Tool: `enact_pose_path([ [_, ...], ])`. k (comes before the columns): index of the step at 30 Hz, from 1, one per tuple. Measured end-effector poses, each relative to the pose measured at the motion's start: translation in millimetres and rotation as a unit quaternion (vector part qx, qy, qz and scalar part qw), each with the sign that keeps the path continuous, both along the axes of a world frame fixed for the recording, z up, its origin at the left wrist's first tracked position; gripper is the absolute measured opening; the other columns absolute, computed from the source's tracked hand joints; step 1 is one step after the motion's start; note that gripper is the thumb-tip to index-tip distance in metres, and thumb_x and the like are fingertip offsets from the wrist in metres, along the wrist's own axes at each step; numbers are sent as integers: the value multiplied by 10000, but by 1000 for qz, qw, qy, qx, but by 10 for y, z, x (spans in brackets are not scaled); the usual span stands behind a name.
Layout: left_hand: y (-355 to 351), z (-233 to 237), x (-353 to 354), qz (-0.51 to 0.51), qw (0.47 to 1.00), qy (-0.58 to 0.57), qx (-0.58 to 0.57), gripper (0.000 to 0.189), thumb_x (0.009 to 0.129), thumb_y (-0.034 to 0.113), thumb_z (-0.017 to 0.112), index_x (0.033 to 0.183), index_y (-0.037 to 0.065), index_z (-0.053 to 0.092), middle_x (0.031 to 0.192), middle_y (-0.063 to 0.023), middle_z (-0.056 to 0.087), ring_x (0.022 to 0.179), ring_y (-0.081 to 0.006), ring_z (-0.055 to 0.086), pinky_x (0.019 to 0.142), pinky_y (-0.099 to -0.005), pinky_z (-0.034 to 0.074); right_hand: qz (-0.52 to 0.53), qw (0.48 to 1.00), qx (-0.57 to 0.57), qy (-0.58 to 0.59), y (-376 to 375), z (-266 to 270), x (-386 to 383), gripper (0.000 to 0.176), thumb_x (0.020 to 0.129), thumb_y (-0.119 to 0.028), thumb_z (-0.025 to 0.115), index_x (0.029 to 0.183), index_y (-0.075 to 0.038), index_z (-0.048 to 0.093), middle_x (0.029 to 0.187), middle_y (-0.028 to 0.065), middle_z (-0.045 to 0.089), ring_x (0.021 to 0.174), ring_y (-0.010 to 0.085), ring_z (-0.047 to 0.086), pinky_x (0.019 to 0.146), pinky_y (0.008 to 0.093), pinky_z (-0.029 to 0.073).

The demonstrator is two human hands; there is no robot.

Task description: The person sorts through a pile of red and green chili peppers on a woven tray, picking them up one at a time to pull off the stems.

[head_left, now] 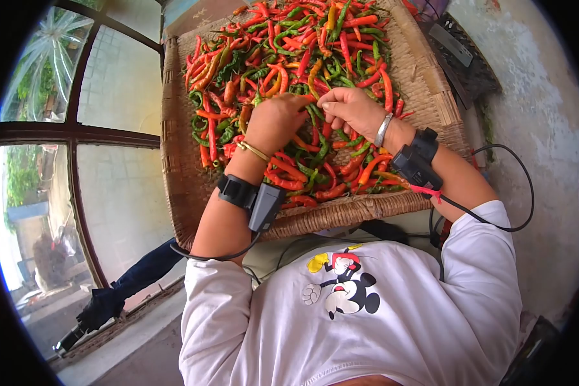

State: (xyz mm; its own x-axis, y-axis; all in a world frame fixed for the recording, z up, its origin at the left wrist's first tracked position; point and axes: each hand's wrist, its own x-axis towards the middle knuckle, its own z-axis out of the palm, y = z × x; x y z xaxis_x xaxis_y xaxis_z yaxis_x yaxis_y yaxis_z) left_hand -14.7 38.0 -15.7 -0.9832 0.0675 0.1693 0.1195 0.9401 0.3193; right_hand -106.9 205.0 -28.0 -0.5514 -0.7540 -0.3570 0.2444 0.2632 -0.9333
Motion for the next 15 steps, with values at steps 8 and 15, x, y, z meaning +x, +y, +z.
enact_pose_path([
  [8,157,-205,40,-20,984,-98,-151,141,724,162,571,852,113,601,829,-68,513,710,-232,589,585,-352,484,19,999,19,33,-2,18,16,203,818,-207,519,907,-33,574,686,-2,564,536,65,532,423,197,386],
  [15,73,-292,-4,-14,978,-27,-208,108,699,148,561,796,107,586,804,-57,508,665,-214,591,531,-346,476,35,998,30,51,-7,-8,7,203,808,-195,519,917,-33,574,687,-5,564,532,65,529,433,204,389],
])
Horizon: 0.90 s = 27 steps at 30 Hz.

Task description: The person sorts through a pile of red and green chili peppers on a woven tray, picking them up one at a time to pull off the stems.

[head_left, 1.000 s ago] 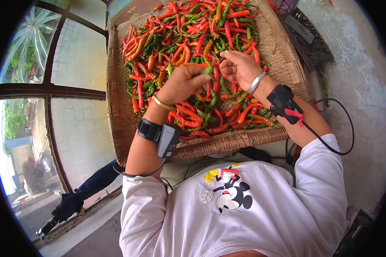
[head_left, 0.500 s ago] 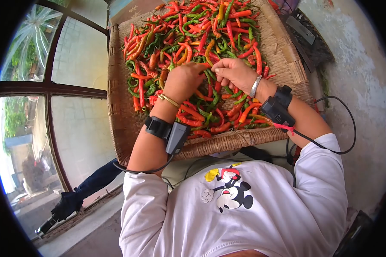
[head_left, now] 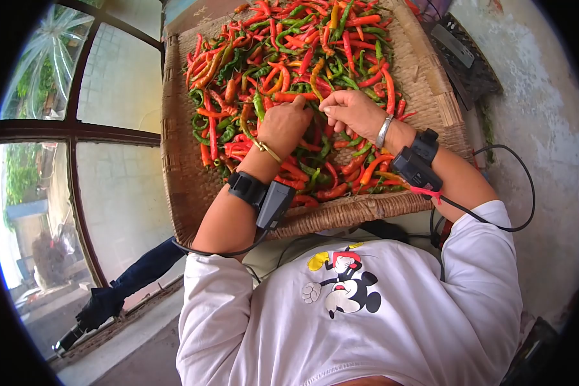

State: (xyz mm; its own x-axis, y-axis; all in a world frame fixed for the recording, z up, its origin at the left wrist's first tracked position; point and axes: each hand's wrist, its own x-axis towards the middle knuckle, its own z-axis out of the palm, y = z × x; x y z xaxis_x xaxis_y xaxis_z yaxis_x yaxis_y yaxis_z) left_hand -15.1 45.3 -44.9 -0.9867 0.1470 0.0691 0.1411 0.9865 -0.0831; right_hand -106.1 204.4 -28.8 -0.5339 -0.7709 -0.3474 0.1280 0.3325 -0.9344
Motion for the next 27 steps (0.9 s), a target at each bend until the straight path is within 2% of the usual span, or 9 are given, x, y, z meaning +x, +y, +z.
enact_pose_path([
  [4,-58,59,-13,-5,1000,-9,1,101,713,161,559,794,108,585,770,-44,524,652,-209,590,526,-342,475,-18,1000,-11,4,-3,-21,1,192,805,-176,524,916,-28,577,699,5,572,542,72,535,454,208,401],
  [9,40,258,-4,-36,990,62,121,125,735,194,600,805,92,583,731,-42,560,643,-221,583,523,-343,469,-43,996,-24,75,-20,16,25,186,805,-149,536,925,-15,583,731,17,591,599,93,560,541,230,446],
  [13,161,367,21,-26,975,75,206,178,719,198,648,829,76,579,716,-46,586,627,-238,581,533,-330,475,-62,980,-125,139,-36,-58,5,204,818,-170,551,944,-12,583,746,26,599,677,89,561,616,235,459],
  [16,195,352,32,10,950,66,304,271,697,158,687,908,58,550,704,-70,614,609,-217,601,542,-291,479,-60,979,-174,93,-38,103,70,227,829,-202,563,947,-9,579,753,29,594,693,75,548,626,224,456],
  [18,245,387,29,58,876,92,471,371,685,115,710,987,49,505,708,-94,630,608,-183,618,550,-257,476,-57,976,-200,67,-13,158,71,240,833,-219,567,944,-6,577,759,29,590,692,67,540,628,219,455],
  [21,248,385,26,87,842,93,524,447,674,86,718,1046,41,473,716,-97,634,624,-142,618,547,-251,471,-24,987,-157,23,10,136,46,249,835,-230,574,929,1,570,727,24,582,664,73,540,604,219,455],
  [24,242,459,39,70,880,83,463,457,690,86,711,1075,36,471,701,-71,633,608,-121,605,541,-238,467,-19,969,-228,93,-20,52,71,231,837,-222,568,905,-1,568,667,13,569,605,75,538,547,212,444],
  [26,266,437,42,58,871,77,482,467,693,84,708,1090,30,468,706,-65,632,599,-104,594,534,-228,462,-18,953,-144,266,-12,84,61,222,843,-214,557,887,4,565,624,9,560,541,73,526,495,212,431],
  [27,274,429,42,45,862,70,500,477,696,83,705,1104,24,464,710,-59,630,590,-87,583,526,-219,456,-19,953,-144,265,0,138,58,222,843,-214,557,887,4,565,624,9,560,541,73,526,495,212,431],
])
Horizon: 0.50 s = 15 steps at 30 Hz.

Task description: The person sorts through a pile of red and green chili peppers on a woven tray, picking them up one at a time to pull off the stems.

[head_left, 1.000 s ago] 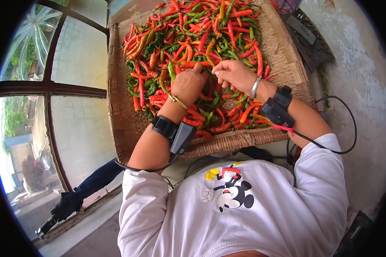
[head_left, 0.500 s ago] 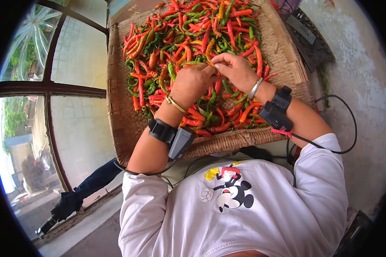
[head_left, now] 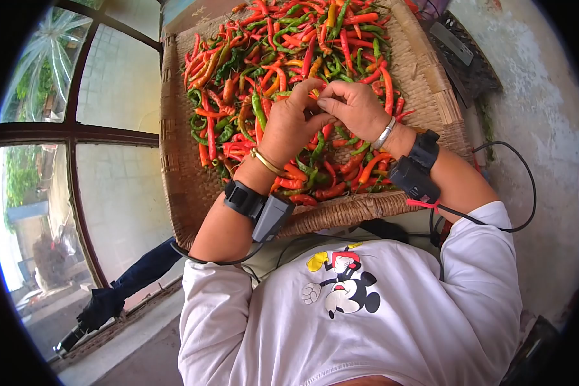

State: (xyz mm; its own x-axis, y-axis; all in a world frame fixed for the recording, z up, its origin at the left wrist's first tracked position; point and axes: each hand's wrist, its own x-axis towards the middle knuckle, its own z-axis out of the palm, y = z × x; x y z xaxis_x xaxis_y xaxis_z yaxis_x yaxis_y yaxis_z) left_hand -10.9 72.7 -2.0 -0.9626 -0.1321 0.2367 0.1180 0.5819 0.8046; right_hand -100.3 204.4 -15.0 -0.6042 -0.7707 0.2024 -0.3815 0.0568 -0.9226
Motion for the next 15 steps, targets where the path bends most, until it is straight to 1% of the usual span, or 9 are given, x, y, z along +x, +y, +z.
enact_pose_path([
  [2,-2,3,-4,1,1000,-18,0,434,710,82,694,1085,19,484,722,-43,630,577,-74,569,518,-206,449,1,982,26,-187,34,116,-5,208,852,-212,544,846,-5,563,631,16,569,510,78,521,474,220,427],
  [4,-21,-26,-4,3,999,-34,-1,392,724,82,683,1066,14,504,734,-28,630,565,-61,556,509,-193,443,12,958,-18,-286,48,61,-82,195,856,-208,540,845,-14,559,633,21,573,500,84,523,465,227,427],
  [5,-52,-80,-2,-8,996,-64,55,297,736,104,678,985,12,545,696,-31,611,550,-73,549,499,-212,439,24,922,-61,-381,56,36,-112,182,860,-204,536,843,-23,554,635,25,578,491,90,526,457,234,426],
  [6,-73,-96,1,-18,989,-94,109,213,748,127,672,904,10,587,659,-34,592,534,-84,541,490,-232,436,24,922,-61,-380,65,27,-117,182,860,-204,536,843,-23,554,635,25,578,491,90,526,457,234,426],
  [8,-97,-94,5,-35,976,-101,188,173,771,111,649,903,17,590,698,-12,605,541,-61,535,488,-195,431,95,815,-153,-551,77,15,-124,205,874,-254,511,873,-51,545,642,20,582,497,91,529,457,230,419],
  [9,-105,-74,4,-53,957,-107,266,135,794,96,625,903,23,594,737,10,617,547,-38,529,487,-158,425,95,814,-153,-552,73,-12,-126,205,874,-254,511,873,-51,545,642,20,582,497,91,529,457,230,419],
  [12,-230,79,-14,3,932,-169,320,102,809,104,606,890,42,605,704,10,606,533,-24,510,471,-155,405,54,760,-178,-623,64,-68,-162,262,883,-313,480,911,-58,539,656,14,586,514,85,531,467,230,420],
  [14,-405,143,-81,86,941,-84,317,89,830,107,570,884,43,600,758,-10,624,529,-23,490,465,-156,379,22,803,-129,-582,82,-56,-198,307,886,-354,458,916,-60,541,667,10,589,526,87,531,474,239,421],
  [15,-533,135,-138,125,914,14,385,152,851,120,544,971,27,554,822,-33,615,577,-44,502,492,-169,402,20,803,-130,-582,88,-59,-196,307,886,-354,458,916,-60,541,667,10,589,526,87,531,474,239,421],
])
